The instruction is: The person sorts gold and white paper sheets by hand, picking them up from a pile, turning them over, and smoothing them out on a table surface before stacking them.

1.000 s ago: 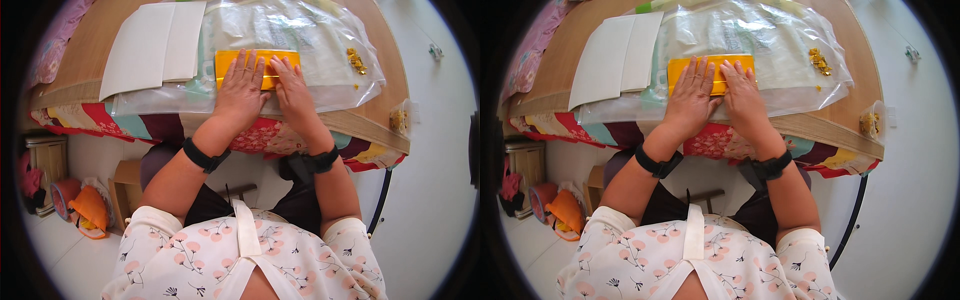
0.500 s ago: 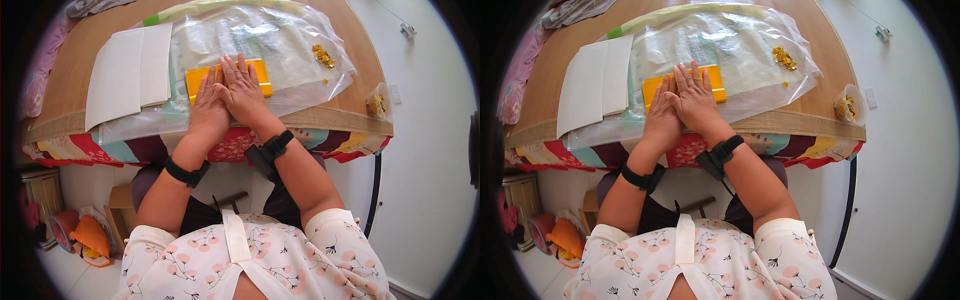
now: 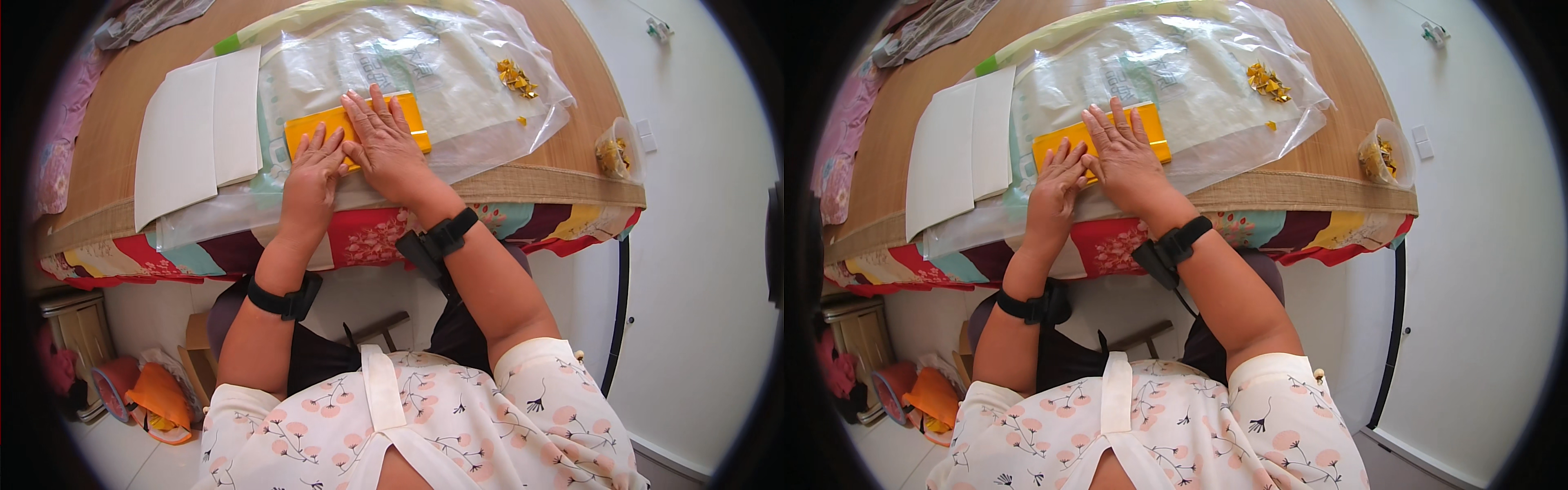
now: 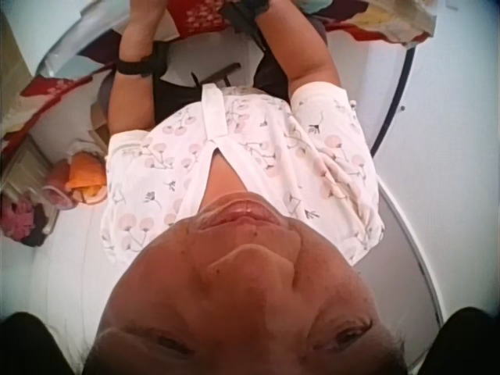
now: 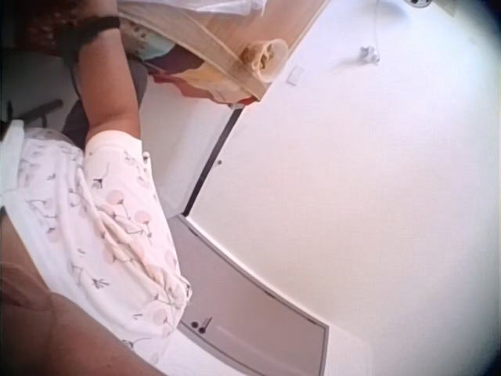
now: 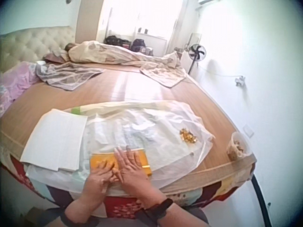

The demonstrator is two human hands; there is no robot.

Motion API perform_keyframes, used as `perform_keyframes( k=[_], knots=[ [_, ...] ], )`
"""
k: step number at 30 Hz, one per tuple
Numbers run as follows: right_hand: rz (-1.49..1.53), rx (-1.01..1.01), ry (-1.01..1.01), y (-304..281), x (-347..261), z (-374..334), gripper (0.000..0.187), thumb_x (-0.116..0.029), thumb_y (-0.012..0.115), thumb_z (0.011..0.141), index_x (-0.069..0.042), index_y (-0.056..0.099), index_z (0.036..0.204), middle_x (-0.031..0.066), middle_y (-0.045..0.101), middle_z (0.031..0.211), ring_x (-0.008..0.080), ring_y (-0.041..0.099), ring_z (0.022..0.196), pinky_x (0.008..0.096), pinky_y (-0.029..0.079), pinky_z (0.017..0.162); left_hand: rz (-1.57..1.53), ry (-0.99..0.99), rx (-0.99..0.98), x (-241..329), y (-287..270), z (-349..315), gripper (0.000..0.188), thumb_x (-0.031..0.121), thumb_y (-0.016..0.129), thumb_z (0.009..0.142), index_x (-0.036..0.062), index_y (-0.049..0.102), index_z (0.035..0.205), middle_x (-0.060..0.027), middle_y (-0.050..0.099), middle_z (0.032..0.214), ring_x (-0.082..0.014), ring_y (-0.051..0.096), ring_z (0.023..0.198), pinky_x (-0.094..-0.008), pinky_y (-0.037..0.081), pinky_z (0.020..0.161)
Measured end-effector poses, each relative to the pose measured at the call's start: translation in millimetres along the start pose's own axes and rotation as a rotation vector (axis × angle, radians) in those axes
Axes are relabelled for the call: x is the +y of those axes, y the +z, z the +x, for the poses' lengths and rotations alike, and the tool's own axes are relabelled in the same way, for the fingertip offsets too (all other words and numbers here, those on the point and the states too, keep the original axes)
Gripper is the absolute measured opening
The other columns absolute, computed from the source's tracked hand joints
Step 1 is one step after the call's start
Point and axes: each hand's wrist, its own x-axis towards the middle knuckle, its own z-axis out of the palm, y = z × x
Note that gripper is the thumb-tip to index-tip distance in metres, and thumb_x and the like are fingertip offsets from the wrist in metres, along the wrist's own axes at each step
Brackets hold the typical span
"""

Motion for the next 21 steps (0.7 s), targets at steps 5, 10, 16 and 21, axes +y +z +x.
perform_keyframes(
  k=[5,10,16,21],
  knots=[
    [0.038,0.024,-0.022,-2,5,-4,0.064,-0.027,0.054,0.101,-0.006,0.032,0.157,0.0130,0.034,0.163,0.0344,0.014,0.157,0.0486,0.008,0.127,-0.162,-0.052,0.094,-1,-2,2,0.028,-0.001,0.065,0.092,0.0037,0.074,0.118,-0.0125,0.064,0.138,-0.0308,0.049,0.141,-0.0421,0.030,0.121],
    [0.011,0.068,-0.040,2,10,-4,0.062,-0.020,0.058,0.097,-0.008,0.037,0.155,0.0131,0.038,0.161,0.0344,0.021,0.155,0.0491,0.010,0.127,-0.179,-0.114,0.090,3,-6,4,0.024,0.000,0.068,0.092,0.0048,0.076,0.114,-0.0112,0.066,0.136,-0.0298,0.051,0.139,-0.0398,0.033,0.120],
    [-0.045,0.038,0.010,-22,28,-8,0.061,-0.018,0.056,0.099,-0.011,0.036,0.157,0.0112,0.036,0.163,0.0329,0.020,0.155,0.0477,0.011,0.127,-0.119,-0.102,0.034,7,-21,10,0.025,-0.001,0.068,0.091,0.0081,0.078,0.113,-0.0087,0.068,0.133,-0.0296,0.050,0.140,-0.0383,0.035,0.118],
    [0.036,-0.005,0.042,-33,46,-9,0.068,-0.033,0.064,0.097,-0.008,0.039,0.155,0.0131,0.035,0.163,0.0324,0.020,0.155,0.0450,0.012,0.127,0.126,-0.089,0.037,6,-31,10,0.028,0.008,0.073,0.087,0.0152,0.078,0.114,-0.0126,0.058,0.145,-0.0376,0.038,0.145,-0.0445,0.029,0.120]
  ],
)
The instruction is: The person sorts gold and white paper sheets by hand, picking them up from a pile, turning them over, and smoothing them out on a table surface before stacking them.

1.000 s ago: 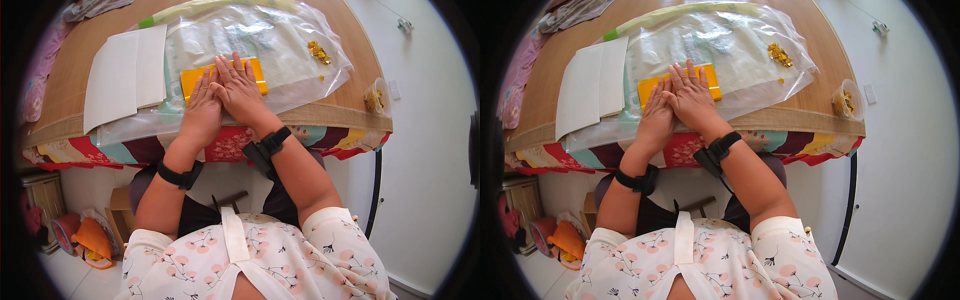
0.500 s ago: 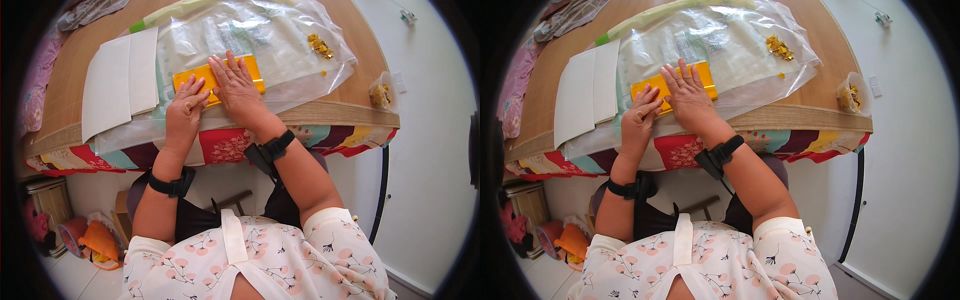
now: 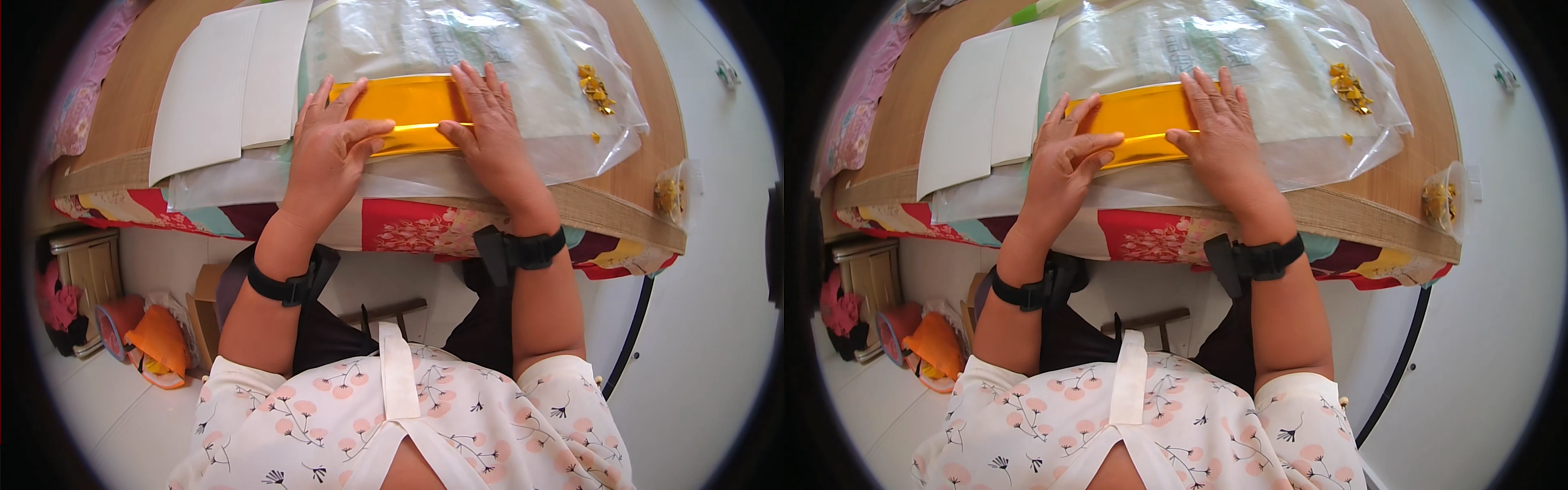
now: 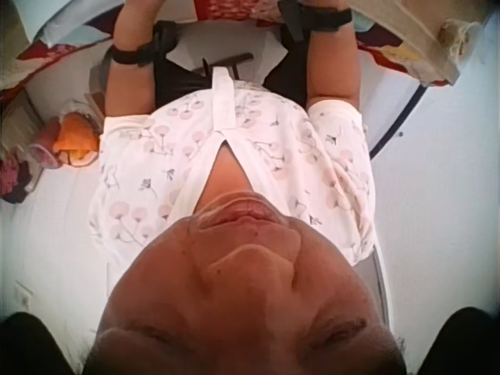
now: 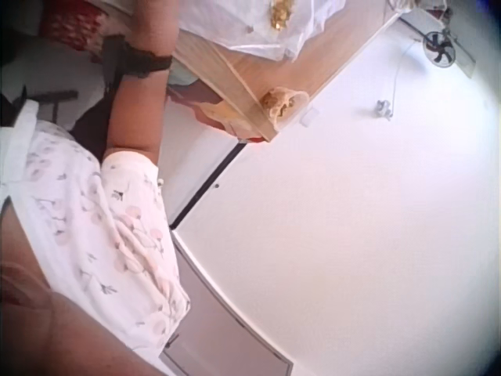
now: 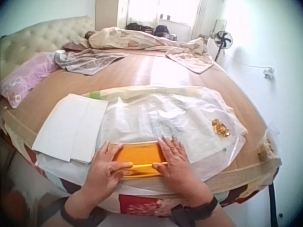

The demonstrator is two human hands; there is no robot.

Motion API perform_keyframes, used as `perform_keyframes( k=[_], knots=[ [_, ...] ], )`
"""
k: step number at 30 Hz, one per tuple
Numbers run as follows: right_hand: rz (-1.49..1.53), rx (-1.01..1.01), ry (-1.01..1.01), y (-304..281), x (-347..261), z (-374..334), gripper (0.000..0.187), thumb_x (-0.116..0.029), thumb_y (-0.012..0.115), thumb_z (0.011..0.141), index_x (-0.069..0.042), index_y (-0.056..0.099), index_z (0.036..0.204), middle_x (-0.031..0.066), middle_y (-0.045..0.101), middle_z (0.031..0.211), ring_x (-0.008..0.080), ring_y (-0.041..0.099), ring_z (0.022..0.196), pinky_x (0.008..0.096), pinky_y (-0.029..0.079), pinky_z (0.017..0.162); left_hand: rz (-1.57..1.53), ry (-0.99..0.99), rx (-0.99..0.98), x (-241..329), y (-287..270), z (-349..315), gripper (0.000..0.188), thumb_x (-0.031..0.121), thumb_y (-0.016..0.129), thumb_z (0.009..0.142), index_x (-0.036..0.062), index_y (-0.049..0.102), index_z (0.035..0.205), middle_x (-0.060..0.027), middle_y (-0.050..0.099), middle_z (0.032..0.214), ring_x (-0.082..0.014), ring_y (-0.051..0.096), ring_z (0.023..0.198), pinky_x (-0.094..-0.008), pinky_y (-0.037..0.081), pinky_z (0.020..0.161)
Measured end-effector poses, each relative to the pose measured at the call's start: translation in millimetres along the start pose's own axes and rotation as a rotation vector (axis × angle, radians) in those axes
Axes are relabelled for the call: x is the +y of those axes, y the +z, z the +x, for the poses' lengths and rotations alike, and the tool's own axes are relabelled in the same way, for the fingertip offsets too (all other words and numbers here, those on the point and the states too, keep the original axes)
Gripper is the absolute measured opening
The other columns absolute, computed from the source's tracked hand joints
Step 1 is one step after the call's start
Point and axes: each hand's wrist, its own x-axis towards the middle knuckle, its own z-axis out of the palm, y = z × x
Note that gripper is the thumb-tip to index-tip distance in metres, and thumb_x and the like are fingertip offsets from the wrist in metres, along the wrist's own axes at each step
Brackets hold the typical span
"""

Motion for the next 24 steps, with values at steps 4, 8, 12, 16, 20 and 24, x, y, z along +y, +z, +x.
perform_keyframes(
  k=[4,8,12,16,20,24],
  knots=[
    [0.129,-0.029,0.037,-11,1,2,0.074,-0.027,0.072,0.091,-0.006,0.039,0.154,0.0141,0.039,0.160,0.0340,0.025,0.153,0.0423,0.020,0.126,-0.033,-0.158,-0.034,0,-5,3,0.049,0.014,0.076,0.086,0.0135,0.067,0.134,-0.0104,0.046,0.157,-0.0350,0.027,0.151,-0.0425,0.024,0.124],
    [0.136,-0.016,0.074,-16,-2,4,0.075,-0.024,0.079,0.085,-0.004,0.046,0.149,0.0157,0.046,0.153,0.0347,0.036,0.146,0.0404,0.034,0.120,-0.024,-0.174,-0.050,-2,-7,5,0.066,0.018,0.079,0.084,0.0110,0.054,0.146,-0.0126,0.047,0.155,-0.0351,0.028,0.150,-0.0432,0.023,0.124],
    [0.056,0.008,0.050,-19,-6,6,0.073,-0.025,0.081,0.083,-0.004,0.050,0.146,0.0147,0.051,0.147,0.0342,0.044,0.139,0.0397,0.039,0.116,0.024,-0.173,-0.065,1,-9,7,0.070,0.019,0.079,0.084,0.0110,0.052,0.148,-0.0122,0.046,0.153,-0.0345,0.030,0.149,-0.0428,0.024,0.124],
    [0.015,0.025,0.047,-20,-11,6,0.071,-0.028,0.082,0.080,-0.004,0.055,0.142,0.0120,0.056,0.142,0.0321,0.049,0.131,0.0391,0.041,0.113,0.041,-0.164,-0.065,-1,-8,6,0.072,0.022,0.080,0.084,0.0122,0.051,0.149,-0.0114,0.044,0.153,-0.0345,0.029,0.148,-0.0427,0.025,0.124],
    [-0.071,0.039,0.033,-21,-12,7,0.071,-0.031,0.081,0.079,-0.005,0.057,0.140,0.0084,0.057,0.140,0.0298,0.049,0.131,0.0390,0.040,0.114,0.053,-0.164,-0.042,-2,-6,5,0.074,0.024,0.081,0.083,0.0125,0.049,0.150,-0.0109,0.043,0.154,-0.0351,0.028,0.148,-0.0432,0.025,0.124],
    [-0.175,0.064,-0.042,-25,-17,9,0.070,-0.034,0.080,0.079,-0.006,0.058,0.140,0.0072,0.061,0.138,0.0284,0.048,0.133,0.0401,0.037,0.117,0.056,-0.169,-0.060,-1,-7,5,0.075,0.025,0.081,0.083,0.0119,0.049,0.150,-0.0119,0.043,0.153,-0.0354,0.028,0.148,-0.0435,0.025,0.124]
  ],
)
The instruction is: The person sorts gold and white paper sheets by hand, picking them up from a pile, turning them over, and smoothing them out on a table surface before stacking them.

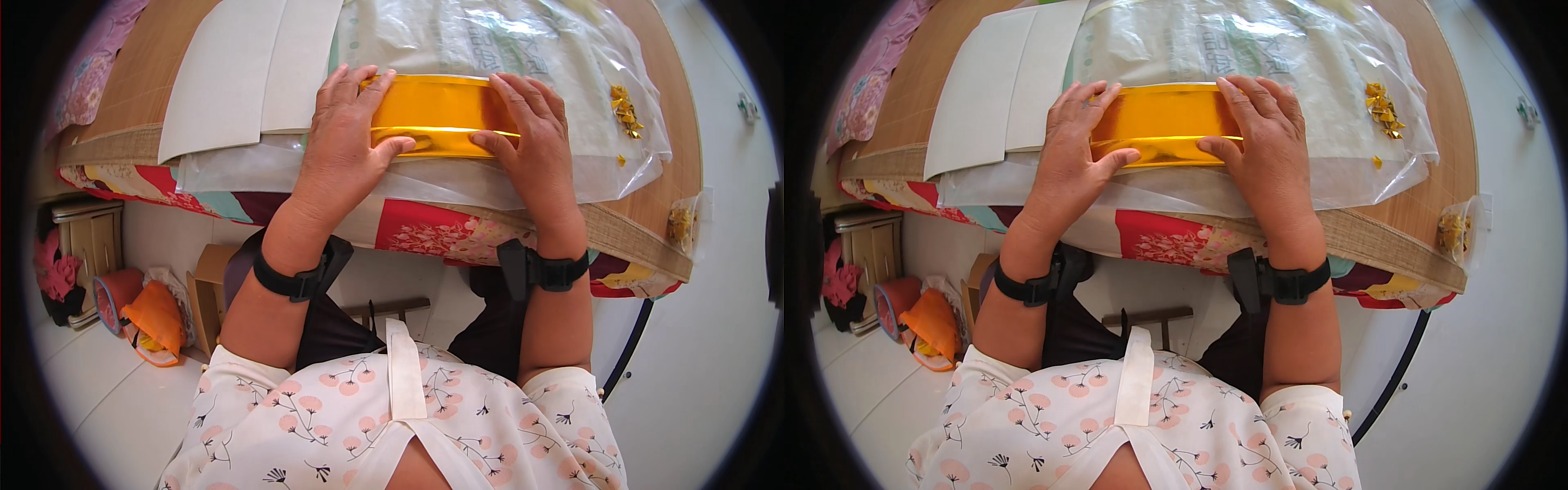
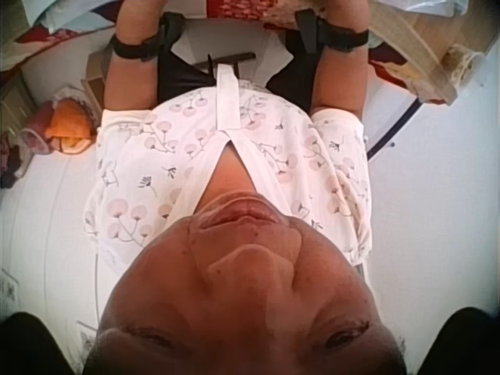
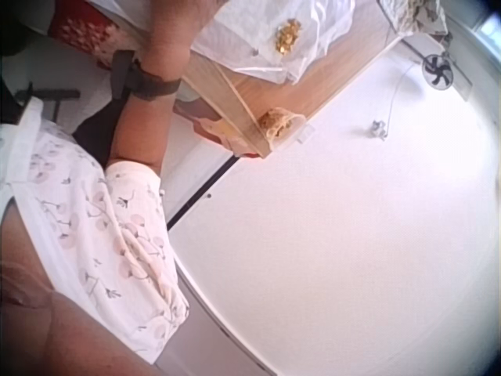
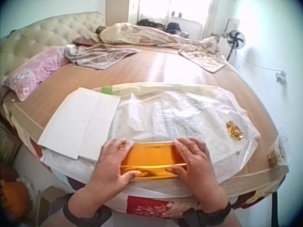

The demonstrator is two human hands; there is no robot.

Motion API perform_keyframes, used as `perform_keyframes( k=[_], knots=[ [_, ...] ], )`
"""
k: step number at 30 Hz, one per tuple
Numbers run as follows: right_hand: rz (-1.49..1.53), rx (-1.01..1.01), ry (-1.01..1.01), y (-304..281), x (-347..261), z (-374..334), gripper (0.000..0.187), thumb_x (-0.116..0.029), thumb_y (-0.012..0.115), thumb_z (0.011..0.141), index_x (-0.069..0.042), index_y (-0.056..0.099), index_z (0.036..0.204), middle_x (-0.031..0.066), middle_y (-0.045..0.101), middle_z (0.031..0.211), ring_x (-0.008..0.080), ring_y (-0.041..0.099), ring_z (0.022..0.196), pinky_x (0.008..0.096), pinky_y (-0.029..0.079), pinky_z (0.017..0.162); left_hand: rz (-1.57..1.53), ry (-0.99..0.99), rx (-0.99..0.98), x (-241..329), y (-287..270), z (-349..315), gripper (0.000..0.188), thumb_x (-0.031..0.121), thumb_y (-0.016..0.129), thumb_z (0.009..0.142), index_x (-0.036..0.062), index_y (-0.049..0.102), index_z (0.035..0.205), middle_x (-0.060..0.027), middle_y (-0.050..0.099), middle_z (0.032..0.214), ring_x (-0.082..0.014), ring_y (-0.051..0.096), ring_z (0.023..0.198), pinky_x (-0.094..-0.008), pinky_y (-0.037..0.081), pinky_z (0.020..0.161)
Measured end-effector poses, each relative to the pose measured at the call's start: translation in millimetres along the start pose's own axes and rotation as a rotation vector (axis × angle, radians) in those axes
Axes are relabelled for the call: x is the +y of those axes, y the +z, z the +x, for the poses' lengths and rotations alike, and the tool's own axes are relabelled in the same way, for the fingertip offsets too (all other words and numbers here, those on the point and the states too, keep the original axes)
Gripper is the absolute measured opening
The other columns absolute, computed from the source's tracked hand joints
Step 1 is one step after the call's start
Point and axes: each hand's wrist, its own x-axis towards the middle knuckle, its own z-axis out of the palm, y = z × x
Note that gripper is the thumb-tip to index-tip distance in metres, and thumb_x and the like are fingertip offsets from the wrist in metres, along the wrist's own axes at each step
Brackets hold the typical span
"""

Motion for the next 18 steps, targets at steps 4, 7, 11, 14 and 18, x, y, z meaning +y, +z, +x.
perform_keyframes(
  k=[4,7,11,14,18],
  knots=[
    [0.041,-0.020,0.008,2.6,4.0,-0.5,0.069,-0.034,0.079,0.080,-0.007,0.059,0.140,0.0086,0.065,0.133,0.0289,0.051,0.132,0.0432,0.032,0.120,0.006,-0.003,-0.005,1.5,0.9,0.8,0.075,0.025,0.081,0.083,0.0115,0.048,0.150,-0.0124,0.043,0.153,-0.0354,0.028,0.148,-0.0437,0.025,0.124],
    [0.052,-0.024,-0.005,3.4,4.2,1.9,0.069,-0.034,0.080,0.080,-0.008,0.058,0.140,0.0103,0.065,0.132,0.0302,0.054,0.129,0.0449,0.031,0.120,0.014,-0.004,0.003,-0.4,0.3,-0.7,0.076,0.026,0.081,0.083,0.0113,0.048,0.150,-0.0127,0.044,0.153,-0.0353,0.028,0.149,-0.0438,0.025,0.124],
    [0.054,-0.015,-0.015,4.2,6.4,3.6,0.070,-0.030,0.082,0.078,-0.007,0.058,0.140,0.0122,0.064,0.129,0.0311,0.057,0.125,0.0463,0.032,0.121,0.010,0.000,0.008,-0.2,0.3,-0.7,0.077,0.027,0.081,0.083,0.0114,0.047,0.151,-0.0140,0.044,0.154,-0.0351,0.028,0.149,-0.0436,0.025,0.124],
    [0.082,-0.031,0.008,2.8,6.2,4.9,0.072,-0.027,0.085,0.075,-0.006,0.058,0.139,0.0123,0.063,0.125,0.0324,0.057,0.119,0.0452,0.036,0.116,0.015,0.005,0.013,-0.4,1.3,-0.6,0.079,0.028,0.081,0.083,0.0112,0.046,0.151,-0.0146,0.043,0.154,-0.0352,0.029,0.149,-0.0435,0.025,0.124],
    [0.143,-0.030,0.047,0.2,5.2,7.8,0.071,-0.025,0.086,0.074,-0.006,0.059,0.136,0.0125,0.062,0.122,0.0335,0.056,0.114,0.0440,0.042,0.109,0.012,-0.001,0.021,0.0,1.2,-0.1,0.083,0.028,0.082,0.082,0.0109,0.042,0.153,-0.0155,0.043,0.154,-0.0360,0.029,0.148,-0.0437,0.026,0.124]
  ],
)
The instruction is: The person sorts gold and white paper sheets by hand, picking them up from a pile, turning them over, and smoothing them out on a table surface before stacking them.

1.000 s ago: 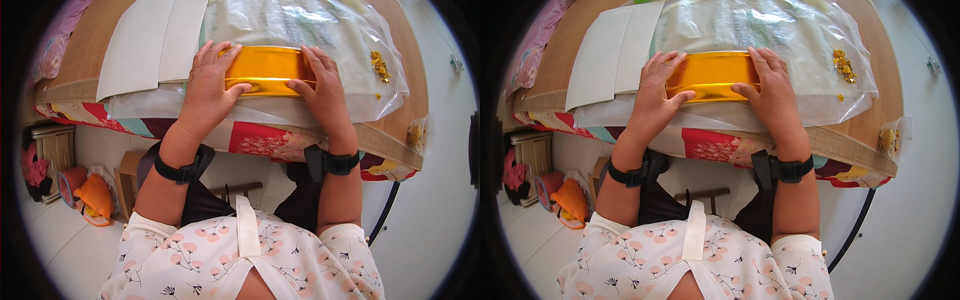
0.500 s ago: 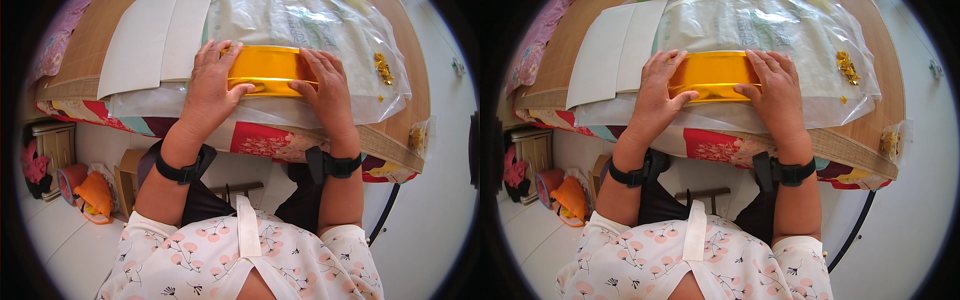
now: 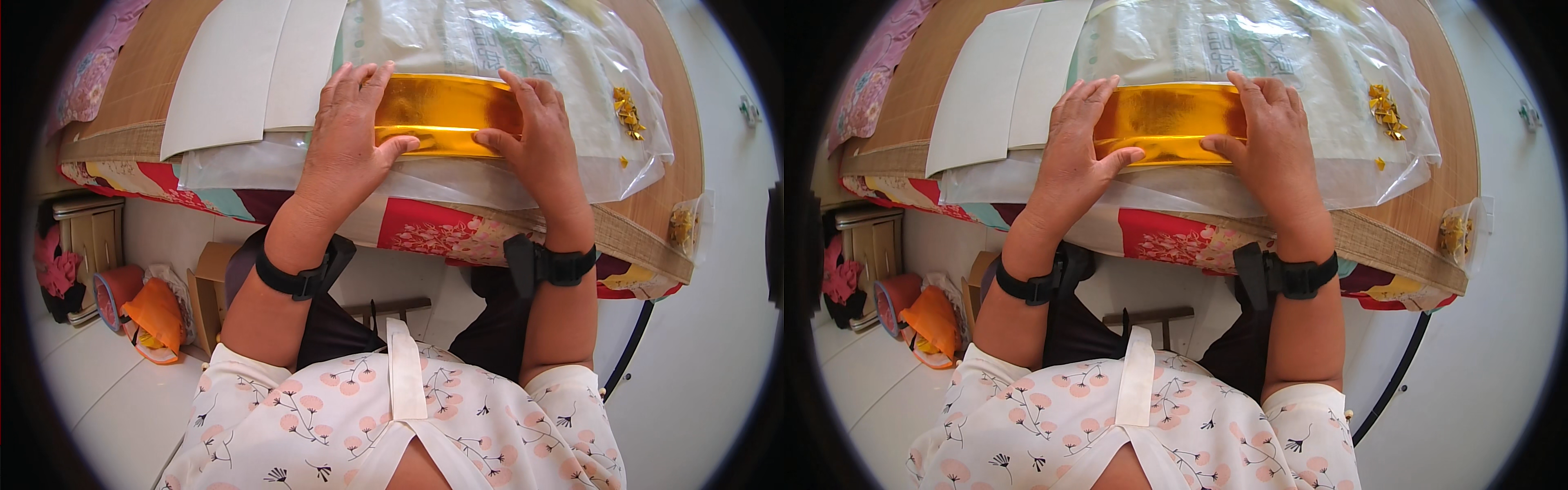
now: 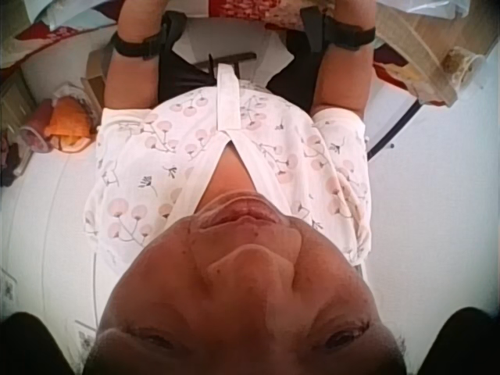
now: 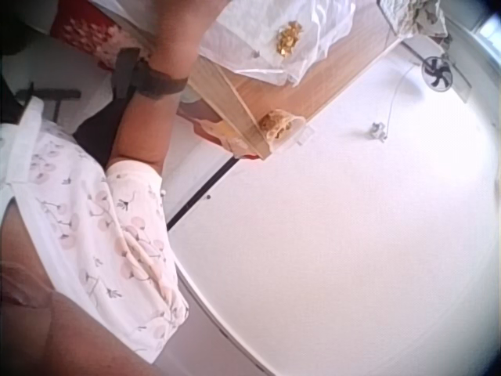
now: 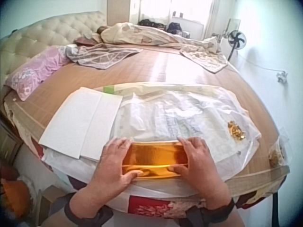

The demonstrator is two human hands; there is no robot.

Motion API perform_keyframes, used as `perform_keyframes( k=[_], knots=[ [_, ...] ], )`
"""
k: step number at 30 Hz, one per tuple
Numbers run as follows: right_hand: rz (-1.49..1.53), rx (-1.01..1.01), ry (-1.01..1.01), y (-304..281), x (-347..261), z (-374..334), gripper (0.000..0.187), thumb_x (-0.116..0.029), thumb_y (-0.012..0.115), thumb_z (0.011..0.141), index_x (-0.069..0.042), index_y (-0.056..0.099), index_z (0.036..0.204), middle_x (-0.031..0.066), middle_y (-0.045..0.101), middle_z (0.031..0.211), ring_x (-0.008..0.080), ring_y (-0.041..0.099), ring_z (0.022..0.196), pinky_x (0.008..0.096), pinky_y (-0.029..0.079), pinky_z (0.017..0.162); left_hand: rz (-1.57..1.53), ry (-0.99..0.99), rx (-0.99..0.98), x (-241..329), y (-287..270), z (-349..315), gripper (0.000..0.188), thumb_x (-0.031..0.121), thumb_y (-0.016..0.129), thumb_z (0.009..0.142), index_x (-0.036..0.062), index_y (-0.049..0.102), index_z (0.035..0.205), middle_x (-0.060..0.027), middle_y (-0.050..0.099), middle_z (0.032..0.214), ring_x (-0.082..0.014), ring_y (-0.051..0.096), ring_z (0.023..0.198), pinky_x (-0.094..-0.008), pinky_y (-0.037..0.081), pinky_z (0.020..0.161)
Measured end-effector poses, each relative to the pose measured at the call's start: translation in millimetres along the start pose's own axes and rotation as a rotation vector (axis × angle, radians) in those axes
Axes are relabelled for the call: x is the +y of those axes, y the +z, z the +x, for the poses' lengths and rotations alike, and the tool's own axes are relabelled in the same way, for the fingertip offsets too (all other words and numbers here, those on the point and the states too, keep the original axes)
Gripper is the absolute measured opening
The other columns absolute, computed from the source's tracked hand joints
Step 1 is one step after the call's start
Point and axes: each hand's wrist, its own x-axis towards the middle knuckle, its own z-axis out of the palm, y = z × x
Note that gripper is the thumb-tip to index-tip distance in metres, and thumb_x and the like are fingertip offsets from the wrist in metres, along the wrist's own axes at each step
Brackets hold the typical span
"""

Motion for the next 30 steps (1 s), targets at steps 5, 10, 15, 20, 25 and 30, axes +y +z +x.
perform_keyframes(
  k=[5,10,15,20,25,30],
  knots=[
    [-0.044,-0.034,-0.006,-2,0,0,0.054,-0.026,0.087,0.074,-0.006,0.063,0.117,0.0118,0.063,0.119,0.0323,0.057,0.112,0.0437,0.041,0.108,-0.018,0.004,0.031,0,1,-1,0.090,0.026,0.085,0.080,0.0117,0.038,0.155,-0.0176,0.042,0.153,-0.0372,0.030,0.148,-0.0443,0.026,0.124],
    [-0.027,0.049,-0.073,2,1,0,0.040,-0.026,0.086,0.074,-0.009,0.061,0.100,0.0065,0.067,0.111,0.0295,0.061,0.109,0.0504,0.033,0.116,-0.027,-0.002,0.056,0,2,0,0.096,0.024,0.087,0.078,0.0121,0.034,0.157,-0.0185,0.041,0.154,-0.0374,0.031,0.147,-0.0448,0.027,0.123],
    [-0.047,0.060,-0.055,-1,-8,-4,0.036,-0.024,0.087,0.073,-0.010,0.059,0.091,0.0043,0.069,0.107,0.0289,0.061,0.111,0.0535,0.030,0.118,-0.054,-0.016,0.096,1,2,0,0.091,0.022,0.087,0.076,0.0094,0.039,0.152,-0.0167,0.045,0.148,-0.0370,0.035,0.143,-0.0447,0.028,0.122],
    [-0.087,0.102,-0.027,3,-8,-6,0.037,-0.024,0.087,0.072,-0.010,0.055,0.086,0.0067,0.070,0.122,0.0316,0.057,0.128,0.0537,0.030,0.118,-0.031,-0.004,0.097,2,-1,1,0.082,0.021,0.088,0.074,0.0071,0.045,0.143,-0.0156,0.048,0.143,-0.0363,0.038,0.138,-0.0443,0.029,0.120],
    [-0.081,0.068,-0.006,4,-1,-5,0.040,-0.026,0.087,0.073,-0.008,0.054,0.087,0.0101,0.068,0.129,0.0340,0.053,0.134,0.0538,0.030,0.118,-0.038,0.025,0.104,1,2,1,0.077,0.021,0.087,0.075,0.0072,0.047,0.140,-0.0151,0.048,0.144,-0.0365,0.037,0.140,-0.0445,0.029,0.121],
    [-0.025,0.030,0.021,3,-2,-3,0.042,-0.025,0.087,0.072,-0.007,0.054,0.091,0.0109,0.067,0.129,0.0354,0.055,0.129,0.0497,0.036,0.113,-0.021,0.013,0.086,-1,2,-1,0.079,0.021,0.087,0.076,0.0069,0.046,0.142,-0.0137,0.047,0.148,-0.0370,0.032,0.145,-0.0450,0.028,0.122]
  ],
)
